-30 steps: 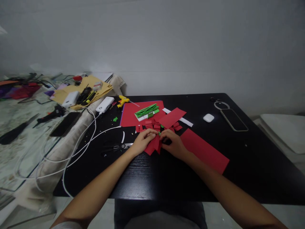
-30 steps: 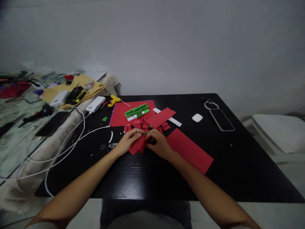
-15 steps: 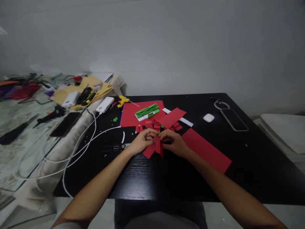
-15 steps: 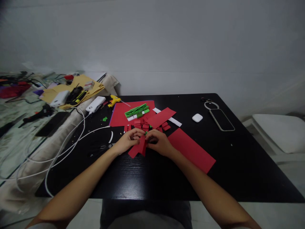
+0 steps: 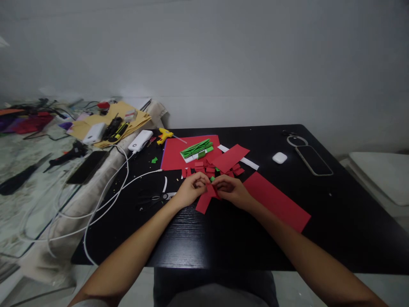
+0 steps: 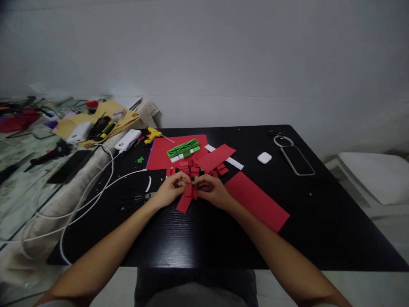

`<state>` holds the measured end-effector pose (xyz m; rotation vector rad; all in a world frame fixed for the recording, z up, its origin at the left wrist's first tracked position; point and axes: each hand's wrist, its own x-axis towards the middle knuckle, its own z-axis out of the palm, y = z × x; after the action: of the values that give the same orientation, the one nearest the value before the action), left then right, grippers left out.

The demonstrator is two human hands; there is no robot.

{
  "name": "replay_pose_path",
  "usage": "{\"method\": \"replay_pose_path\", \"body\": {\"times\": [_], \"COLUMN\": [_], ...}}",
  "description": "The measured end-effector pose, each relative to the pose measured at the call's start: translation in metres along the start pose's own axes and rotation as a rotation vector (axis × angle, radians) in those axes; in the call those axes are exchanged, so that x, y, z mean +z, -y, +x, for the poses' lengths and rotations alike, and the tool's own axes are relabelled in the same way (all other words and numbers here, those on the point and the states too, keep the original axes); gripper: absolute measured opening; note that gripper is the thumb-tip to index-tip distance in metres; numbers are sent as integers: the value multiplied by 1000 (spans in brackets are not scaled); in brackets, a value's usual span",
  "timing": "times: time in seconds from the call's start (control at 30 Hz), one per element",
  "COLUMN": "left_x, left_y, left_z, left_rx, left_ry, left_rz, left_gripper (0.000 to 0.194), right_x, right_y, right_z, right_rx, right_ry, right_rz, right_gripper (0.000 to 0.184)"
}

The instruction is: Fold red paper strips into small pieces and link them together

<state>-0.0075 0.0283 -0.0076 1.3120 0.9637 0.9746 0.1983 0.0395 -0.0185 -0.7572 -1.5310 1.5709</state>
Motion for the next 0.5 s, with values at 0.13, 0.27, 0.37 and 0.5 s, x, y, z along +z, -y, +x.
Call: {"method": "replay_pose_path", "body": {"times": [0.13,0.27,0.37,0.5], "left_x": [2,3,4,3], "left_y": [-2,-3,-2,0], "left_z": [-2,-3,-3,-2], "left_rx": [23,34,33,31], "left_ry": [-22,-35,-44,-32], "left_rz": [19,29,33,48], "left_gripper": [17,18,18,17], "right_x": [2,3,2,0], "right_y": [-1,-1,3,9], "right_z": [-1,-2,-3,-4], "right_rx": [19,17,-38,-141], "right_ry": [3,3,16,36], "right_rz": [47,11,-108,-264], "right_gripper": [30,31,31,25]}}
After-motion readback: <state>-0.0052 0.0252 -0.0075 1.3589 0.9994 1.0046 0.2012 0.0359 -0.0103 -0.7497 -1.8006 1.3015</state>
